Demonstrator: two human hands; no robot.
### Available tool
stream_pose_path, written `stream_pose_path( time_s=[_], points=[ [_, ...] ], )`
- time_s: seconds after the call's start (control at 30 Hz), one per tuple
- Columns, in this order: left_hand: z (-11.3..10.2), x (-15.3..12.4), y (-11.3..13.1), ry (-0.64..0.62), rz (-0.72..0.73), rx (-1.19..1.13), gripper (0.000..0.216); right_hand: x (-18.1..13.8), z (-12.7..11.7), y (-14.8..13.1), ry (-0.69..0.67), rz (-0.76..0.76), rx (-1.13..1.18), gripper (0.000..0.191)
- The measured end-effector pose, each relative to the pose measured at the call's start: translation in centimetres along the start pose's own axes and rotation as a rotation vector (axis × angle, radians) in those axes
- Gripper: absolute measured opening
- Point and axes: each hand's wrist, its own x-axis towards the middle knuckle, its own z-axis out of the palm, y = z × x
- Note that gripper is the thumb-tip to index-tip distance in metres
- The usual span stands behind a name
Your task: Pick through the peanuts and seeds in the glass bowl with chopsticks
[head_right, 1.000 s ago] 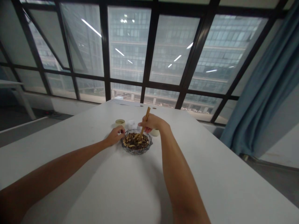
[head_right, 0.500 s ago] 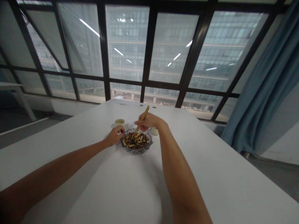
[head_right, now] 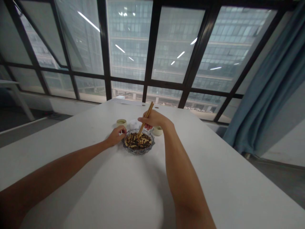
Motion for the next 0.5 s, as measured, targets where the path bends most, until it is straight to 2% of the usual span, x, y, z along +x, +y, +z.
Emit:
stream_pose_path(
  time_s=[0.17,0.5],
  points=[
    [0.05,0.03,0.05,0.008,0.0,-0.015,0.006,0.8,0.67,0.61,-0.039,-0.012,0.009,0.035],
    [-0.1,0.14,0.23,-0.004,-0.021,-0.004,0.004,1.04,0.75,0.72,-0.037,-0.004,-0.025,0.038]
  ],
)
